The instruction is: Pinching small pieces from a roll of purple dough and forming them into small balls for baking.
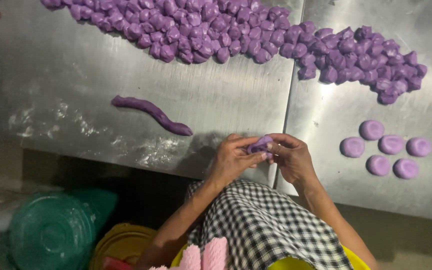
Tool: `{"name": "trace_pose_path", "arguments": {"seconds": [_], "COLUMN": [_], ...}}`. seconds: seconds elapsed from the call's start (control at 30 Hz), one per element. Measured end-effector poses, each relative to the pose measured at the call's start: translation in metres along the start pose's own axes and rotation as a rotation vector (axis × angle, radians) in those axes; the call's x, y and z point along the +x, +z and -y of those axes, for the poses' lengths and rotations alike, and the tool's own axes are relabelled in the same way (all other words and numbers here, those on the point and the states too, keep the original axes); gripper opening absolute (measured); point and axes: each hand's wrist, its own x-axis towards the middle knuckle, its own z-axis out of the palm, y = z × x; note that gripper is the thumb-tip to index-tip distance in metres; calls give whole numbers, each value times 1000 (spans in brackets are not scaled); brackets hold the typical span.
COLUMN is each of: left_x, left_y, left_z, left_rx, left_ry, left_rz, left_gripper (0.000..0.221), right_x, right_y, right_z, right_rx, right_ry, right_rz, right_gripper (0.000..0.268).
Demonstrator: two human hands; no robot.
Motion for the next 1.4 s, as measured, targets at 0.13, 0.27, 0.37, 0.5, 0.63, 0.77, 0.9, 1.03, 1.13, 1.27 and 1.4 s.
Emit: {"name": "trace_pose_path", "arguments": {"seconds": [0.13, 0.27, 0.37, 0.5, 0.63, 0.77, 0.9, 1.03, 1.13, 1.27, 1.4], "left_x": [6, 18, 5, -14, -17, -15, -9, -11, -12, -9, -10], "left_y": [17, 11, 12, 23, 23, 22, 9, -14, -45, -105, -149], "left_z": [40, 105, 83, 37, 41, 16, 9, -11, -47, -47, -51], "left_rx": [241, 30, 96, 442, 662, 968, 736, 300, 368, 315, 290], "left_ry": [-168, -204, -299, 39, 256, 319, 176, -59, -202, 215, 127], "left_rz": [-285, -386, -280, -185, -148, -67, -83, 101, 87, -17, -96], "left_gripper": [29, 24, 22, 47, 27, 25, 39, 69, 52, 48, 45], "right_x": [-8, 2, 3, 5, -3, 9, 4, -2, -19, -40, 4], "right_y": [15, -5, -9, -16, 15, 13, 35, 50, 65, 97, 48], "right_z": [15, -5, -8, -14, 11, -8, -10, -23, -7, 27, -34], "right_rx": [-105, -703, -1082, -1017, -798, -1035, -1075, -1229, -1179, -1138, -1337], "right_ry": [-127, -520, -791, -840, -384, -795, -773, -718, -656, -579, -601], "right_rz": [72, 246, 199, 154, 23, 78, 36, -88, -182, -386, -454], "right_gripper": [28, 48, 55, 38, 41, 26, 40, 31, 9, 9, 11]}}
